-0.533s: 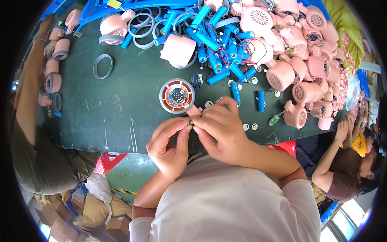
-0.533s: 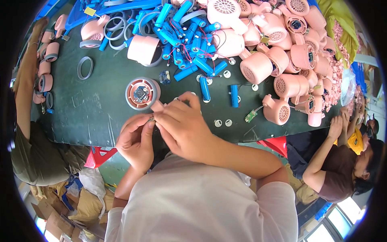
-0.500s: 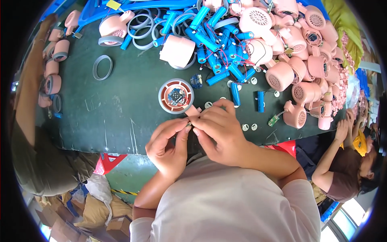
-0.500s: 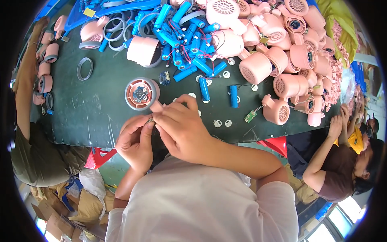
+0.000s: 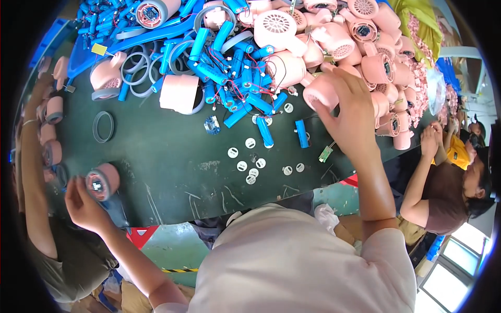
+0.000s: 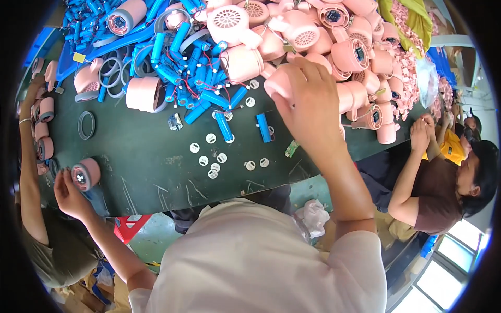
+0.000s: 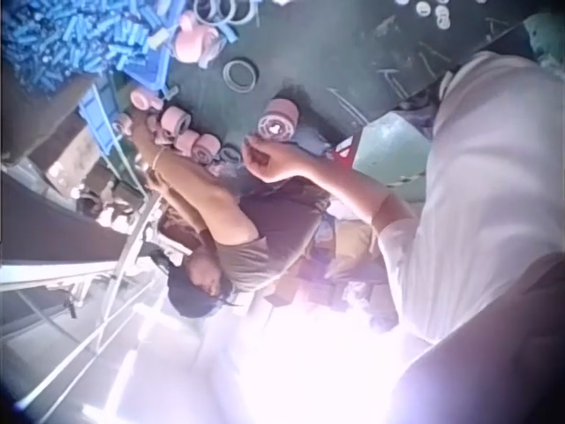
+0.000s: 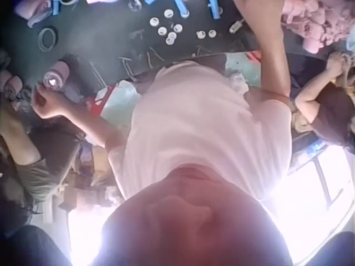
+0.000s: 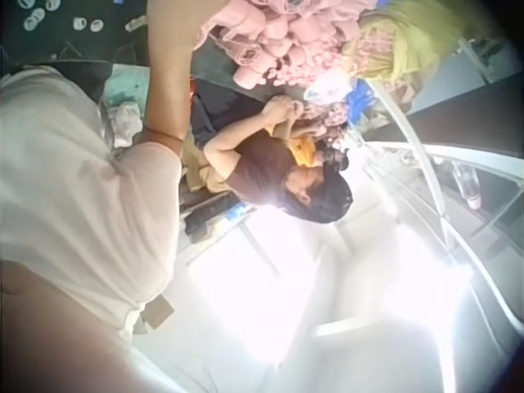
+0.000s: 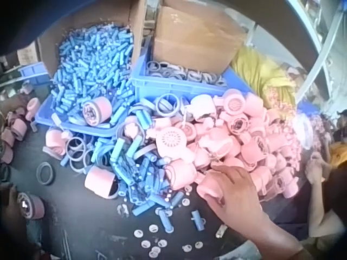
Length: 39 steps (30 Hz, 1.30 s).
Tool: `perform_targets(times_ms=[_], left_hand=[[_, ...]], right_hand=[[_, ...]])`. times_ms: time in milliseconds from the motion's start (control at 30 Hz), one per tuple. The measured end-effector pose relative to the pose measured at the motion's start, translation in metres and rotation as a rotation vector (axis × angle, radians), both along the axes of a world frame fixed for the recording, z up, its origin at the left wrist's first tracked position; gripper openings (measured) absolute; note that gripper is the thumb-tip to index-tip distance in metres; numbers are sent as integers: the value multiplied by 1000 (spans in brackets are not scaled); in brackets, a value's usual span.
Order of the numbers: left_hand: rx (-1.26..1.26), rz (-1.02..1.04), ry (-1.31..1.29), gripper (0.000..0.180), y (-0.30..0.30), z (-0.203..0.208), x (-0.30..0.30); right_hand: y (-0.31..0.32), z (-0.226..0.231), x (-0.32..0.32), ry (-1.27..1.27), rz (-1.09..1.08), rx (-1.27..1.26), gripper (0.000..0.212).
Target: The person assembles portable fans by hand, inserting internal electronic components such as batteries and circuit boards into the fan housing, then snapping on plastic housing parts and a plastic ring.
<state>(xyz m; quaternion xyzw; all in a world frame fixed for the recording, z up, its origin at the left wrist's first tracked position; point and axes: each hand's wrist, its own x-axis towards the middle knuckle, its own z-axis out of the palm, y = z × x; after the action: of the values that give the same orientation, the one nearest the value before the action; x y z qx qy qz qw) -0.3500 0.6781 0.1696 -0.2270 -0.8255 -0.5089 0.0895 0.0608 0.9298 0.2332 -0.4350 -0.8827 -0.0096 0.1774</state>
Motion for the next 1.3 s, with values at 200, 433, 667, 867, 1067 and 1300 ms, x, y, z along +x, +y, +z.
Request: perform_targets(times_ms=[200,433,667,867,1067,1300], left_hand=[[-167,317,737,35,33,40,39],[300,-1043,-1416,112,74,27,213],[269,-896,-1318,87,51,22,189],[101,-839,-928,80,56,20,192],[-294,-787,-24,76,60,25,190],[-23,-609,-436,61,31,8,190]], right_hand=[[0,21,8,264,92,11,40],[-78,-24,-31,524,851,-163,29],[-62,-16,16,468,51,-315,15],[-34,-5,32,142,362,-135,30],[-14,-6,18,-50,280,-383,35],[-18,-12,1,297,293,-352,14]])
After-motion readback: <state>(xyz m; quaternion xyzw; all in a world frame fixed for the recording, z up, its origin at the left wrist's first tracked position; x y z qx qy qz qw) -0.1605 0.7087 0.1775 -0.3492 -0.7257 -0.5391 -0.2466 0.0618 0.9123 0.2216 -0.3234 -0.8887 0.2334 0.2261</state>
